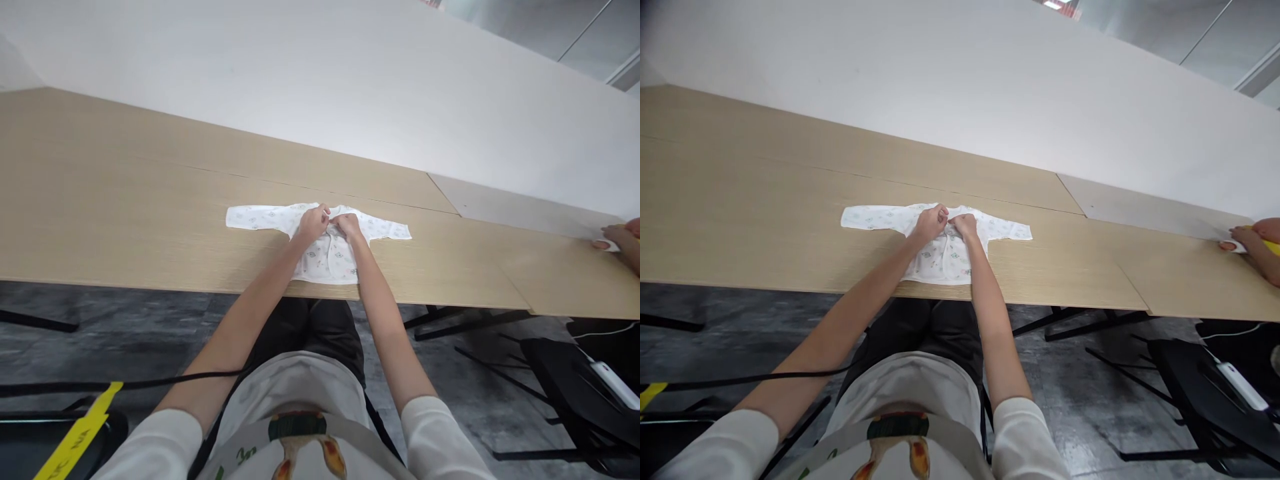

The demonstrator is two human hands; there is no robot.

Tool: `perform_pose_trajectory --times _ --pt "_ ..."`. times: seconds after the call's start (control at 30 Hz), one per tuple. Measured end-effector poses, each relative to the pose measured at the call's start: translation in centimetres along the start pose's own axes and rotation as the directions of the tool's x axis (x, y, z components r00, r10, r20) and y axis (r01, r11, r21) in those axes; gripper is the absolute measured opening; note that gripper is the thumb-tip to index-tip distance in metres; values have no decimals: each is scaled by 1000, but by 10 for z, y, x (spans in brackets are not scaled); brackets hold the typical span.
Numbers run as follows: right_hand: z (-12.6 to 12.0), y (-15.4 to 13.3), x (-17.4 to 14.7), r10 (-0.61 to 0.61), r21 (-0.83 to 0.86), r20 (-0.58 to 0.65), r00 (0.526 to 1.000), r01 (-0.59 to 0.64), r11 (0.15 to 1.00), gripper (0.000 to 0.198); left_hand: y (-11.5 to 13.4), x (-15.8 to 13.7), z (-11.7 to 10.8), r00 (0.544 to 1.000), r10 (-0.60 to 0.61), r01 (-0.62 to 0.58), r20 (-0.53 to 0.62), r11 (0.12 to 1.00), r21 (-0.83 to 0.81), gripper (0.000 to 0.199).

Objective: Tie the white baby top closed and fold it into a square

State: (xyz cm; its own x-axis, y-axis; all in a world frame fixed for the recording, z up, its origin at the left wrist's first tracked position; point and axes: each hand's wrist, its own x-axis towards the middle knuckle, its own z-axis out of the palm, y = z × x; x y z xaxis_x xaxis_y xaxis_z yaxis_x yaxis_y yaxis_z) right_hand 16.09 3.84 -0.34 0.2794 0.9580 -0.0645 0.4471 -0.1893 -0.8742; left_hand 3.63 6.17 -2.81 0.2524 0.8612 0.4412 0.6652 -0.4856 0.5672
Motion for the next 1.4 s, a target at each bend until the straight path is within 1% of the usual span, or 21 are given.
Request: perform_pose_trajectory --times 0.07,0.13,0.2,0.23,0.33,0.37,0.43,0.5,0.6,0.67,0.73,0.77,0.83,0.9,0.93,1.07,1.13,1.23,1.3,1.4 --pt "1 1 1 -15 24 -23 1000 16 1000 16 0 0 -1 1000 -9 9 6 1000 19 25" --pt "1 3 2 -12 42 -13 1000 13 999 23 1 1 -1 1000 -15 15 11 999 43 26" --pt "1 3 3 -3 29 3 1000 3 1000 24 0 1 -2 1000 -21 20 19 998 52 27" --pt "0 4 3 -9 8 5 1000 9 1000 22 0 1 -2 999 -21 20 27 999 49 28" --pt "1 3 3 -94 -105 -24 995 91 990 10 0 0 -6 998 -37 35 54 999 37 32" --pt "1 3 3 -133 -161 -38 990 125 979 9 1 -1 -8 997 -49 47 56 998 46 33" --pt "4 2 2 -197 -279 -56 979 175 944 14 3 -3 -13 994 -87 81 59 992 91 33" --pt "6 0 0 -239 -379 -46 970 205 902 18 7 -7 -18 990 -117 103 78 981 163 30" --pt "6 -6 -6 -272 -469 -6 962 237 851 22 12 -13 -25 986 -117 85 117 966 245 28" --pt "1 -11 -11 -267 -493 5 964 235 837 20 14 -15 -27 986 -102 69 133 970 233 29" --pt "-7 -14 -16 -250 -470 26 968 233 851 19 13 -16 -27 982 -89 63 167 986 157 30" --pt "-12 -14 -19 -236 -450 56 970 235 862 21 12 -16 -26 978 -83 63 192 992 106 31" --pt "-21 -12 -23 -193 -420 159 968 243 874 28 10 -15 -25 968 -61 60 242 998 13 33" --pt "-27 -8 -25 -149 -403 270 951 252 880 32 8 -15 -24 962 -35 47 272 998 -38 32" --pt "-29 -5 -25 -137 -391 304 943 255 884 32 7 -15 -23 959 -21 37 281 998 -50 30" --pt "-34 0 -23 -129 -287 343 931 235 929 25 9 -18 -26 963 56 -41 262 997 -64 22" --pt "-36 0 -22 -117 -233 374 920 216 948 23 10 -19 -28 964 85 -61 252 993 -101 21" --pt "-41 -4 -25 -104 -154 423 900 185 971 20 11 -18 -30 958 82 -22 276 976 -215 20" --pt "-44 -6 -26 -88 -122 417 905 151 981 14 11 -18 -30 955 56 31 290 958 -287 20" --pt "-44 -6 -26 -71 -95 386 920 116 989 7 12 -17 -31 945 -36 158 324 920 -358 19"
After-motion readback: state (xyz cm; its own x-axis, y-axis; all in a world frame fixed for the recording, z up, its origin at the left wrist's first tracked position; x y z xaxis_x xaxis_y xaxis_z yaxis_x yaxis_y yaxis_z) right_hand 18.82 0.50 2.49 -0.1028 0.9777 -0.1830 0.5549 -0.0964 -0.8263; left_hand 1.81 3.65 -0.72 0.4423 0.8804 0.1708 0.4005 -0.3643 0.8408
